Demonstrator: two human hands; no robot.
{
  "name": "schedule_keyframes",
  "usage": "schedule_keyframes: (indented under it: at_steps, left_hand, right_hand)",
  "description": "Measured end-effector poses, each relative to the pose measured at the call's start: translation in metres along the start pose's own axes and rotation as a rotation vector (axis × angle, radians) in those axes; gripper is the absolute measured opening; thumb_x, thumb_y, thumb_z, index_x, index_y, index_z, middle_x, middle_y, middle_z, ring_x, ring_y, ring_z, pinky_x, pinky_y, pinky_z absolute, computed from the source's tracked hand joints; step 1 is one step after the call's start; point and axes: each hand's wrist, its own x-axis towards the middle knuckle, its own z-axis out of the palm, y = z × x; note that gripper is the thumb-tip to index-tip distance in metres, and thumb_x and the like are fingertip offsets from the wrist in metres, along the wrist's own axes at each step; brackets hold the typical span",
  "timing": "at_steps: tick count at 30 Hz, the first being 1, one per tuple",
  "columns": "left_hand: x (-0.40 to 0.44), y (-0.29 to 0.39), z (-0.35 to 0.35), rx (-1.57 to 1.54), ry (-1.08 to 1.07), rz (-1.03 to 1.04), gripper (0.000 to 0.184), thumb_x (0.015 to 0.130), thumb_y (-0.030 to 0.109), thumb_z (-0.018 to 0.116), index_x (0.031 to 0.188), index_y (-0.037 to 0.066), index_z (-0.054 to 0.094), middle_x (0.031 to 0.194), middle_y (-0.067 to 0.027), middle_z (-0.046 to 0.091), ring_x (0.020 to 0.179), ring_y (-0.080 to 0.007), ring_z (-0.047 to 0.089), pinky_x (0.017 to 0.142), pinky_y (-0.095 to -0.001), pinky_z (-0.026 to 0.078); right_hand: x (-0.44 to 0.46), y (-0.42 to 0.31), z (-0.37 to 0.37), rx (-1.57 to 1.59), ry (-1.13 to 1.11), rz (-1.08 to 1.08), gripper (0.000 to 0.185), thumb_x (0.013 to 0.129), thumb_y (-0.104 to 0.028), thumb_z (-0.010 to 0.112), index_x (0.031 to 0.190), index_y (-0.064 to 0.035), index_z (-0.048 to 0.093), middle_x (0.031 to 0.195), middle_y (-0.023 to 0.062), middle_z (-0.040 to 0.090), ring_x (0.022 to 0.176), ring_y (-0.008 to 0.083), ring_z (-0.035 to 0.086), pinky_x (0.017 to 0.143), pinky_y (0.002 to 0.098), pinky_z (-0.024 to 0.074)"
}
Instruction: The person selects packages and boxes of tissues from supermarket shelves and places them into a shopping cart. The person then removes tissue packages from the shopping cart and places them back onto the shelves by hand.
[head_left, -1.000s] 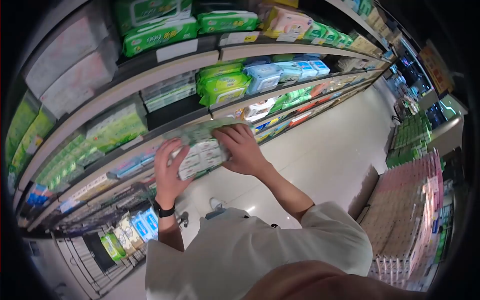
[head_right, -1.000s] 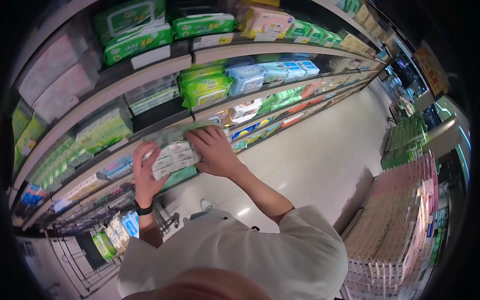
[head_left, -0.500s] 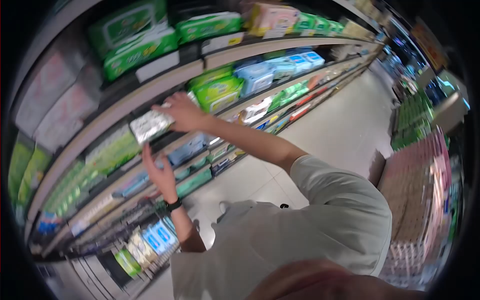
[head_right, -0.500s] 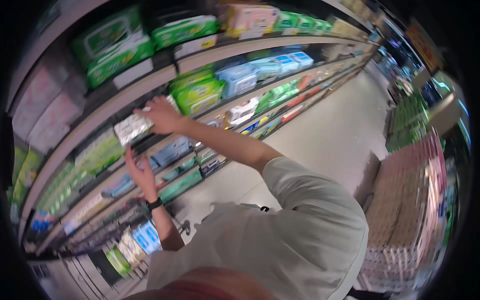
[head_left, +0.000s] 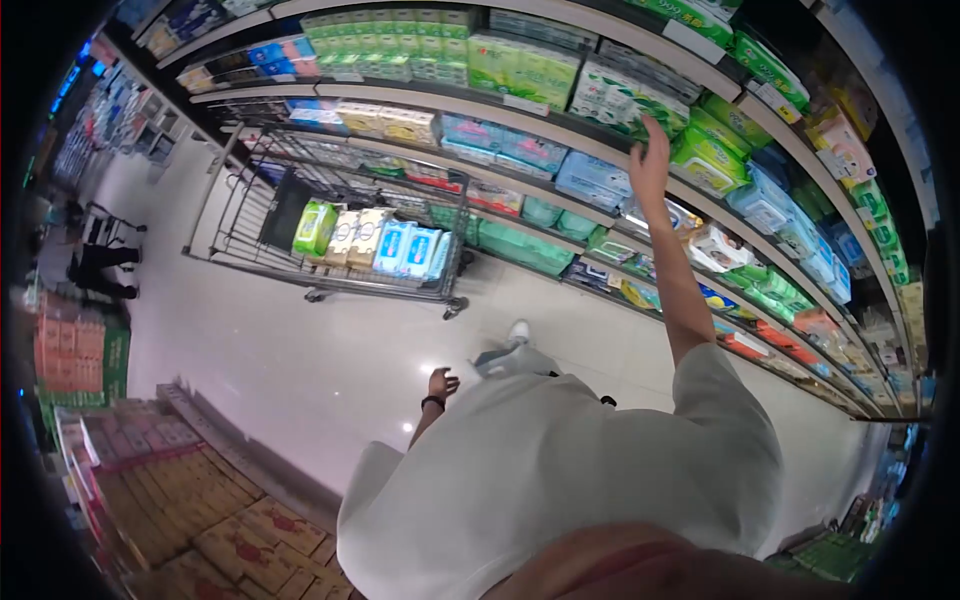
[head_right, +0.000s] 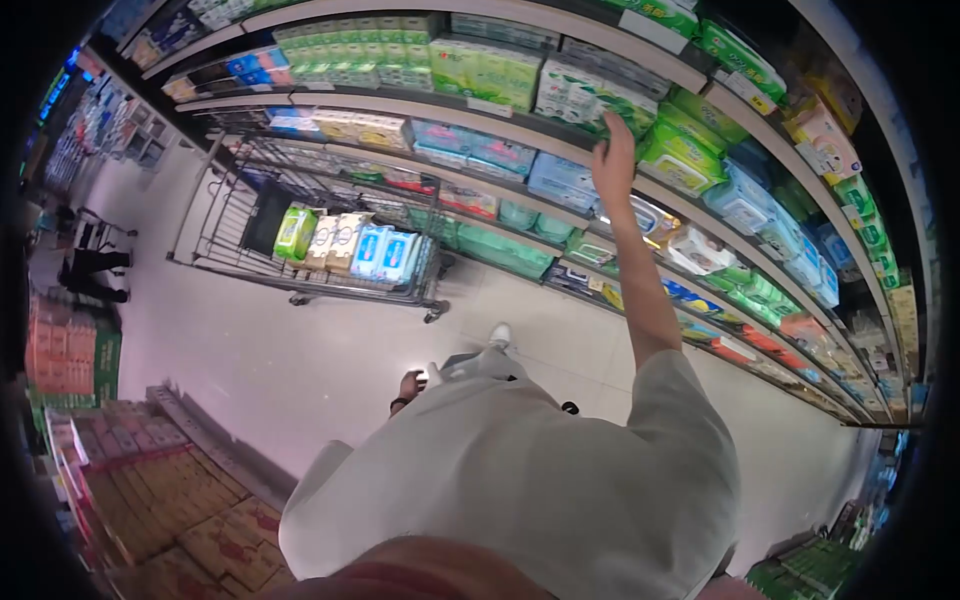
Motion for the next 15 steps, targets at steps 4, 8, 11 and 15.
schedule_keyframes:
  at_steps: [4,8,11,15]
  left_hand:
    - [-0.035,-0.128,-0.199,0.355,0.373,-0.282,0.027,0.091,0.022,0.049,0.107,0.003,0.06,0.082,-0.0151,0.07,0.058,-0.0239,0.064,0.05,-0.0393,0.049]
    - [-0.101,-0.159,-0.304,0.719,0.064,-0.573,0.032,0.094,0.027,0.05,0.114,0.005,0.062,0.094,-0.0132,0.073,0.068,-0.0244,0.068,0.058,-0.0436,0.052]
    - [-0.12,-0.141,-0.331,0.866,0.053,-0.457,0.025,0.093,0.024,0.049,0.104,0.005,0.062,0.086,-0.0098,0.072,0.064,-0.0207,0.066,0.055,-0.0385,0.05]
    - [-0.101,-0.096,-0.279,0.771,0.085,-0.178,0.026,0.09,0.03,0.053,0.099,0.008,0.066,0.083,-0.0105,0.071,0.068,-0.0215,0.067,0.058,-0.0369,0.051]
  right_hand:
    - [-0.207,-0.044,-0.02,0.186,-0.388,0.506,0.037,0.09,0.004,0.049,0.127,0.0005,0.052,0.101,0.0141,0.068,0.094,0.0261,0.067,0.086,0.0369,0.0513]
    - [-0.563,-0.073,-0.077,0.369,-1.212,1.377,0.026,0.088,-0.005,0.055,0.114,-0.0044,0.06,0.09,0.0092,0.068,0.079,0.0186,0.067,0.066,0.0326,0.0529]
    - [-0.674,-0.176,-0.204,0.38,-1.624,1.932,0.03,0.084,-0.006,0.06,0.115,-0.0037,0.06,0.089,0.0132,0.072,0.081,0.0226,0.069,0.07,0.0354,0.0541]
    - [-0.721,-0.253,-0.254,0.388,-1.584,2.185,0.026,0.087,-0.009,0.059,0.112,-0.0036,0.062,0.088,0.0137,0.072,0.078,0.0226,0.069,0.068,0.0359,0.0546]
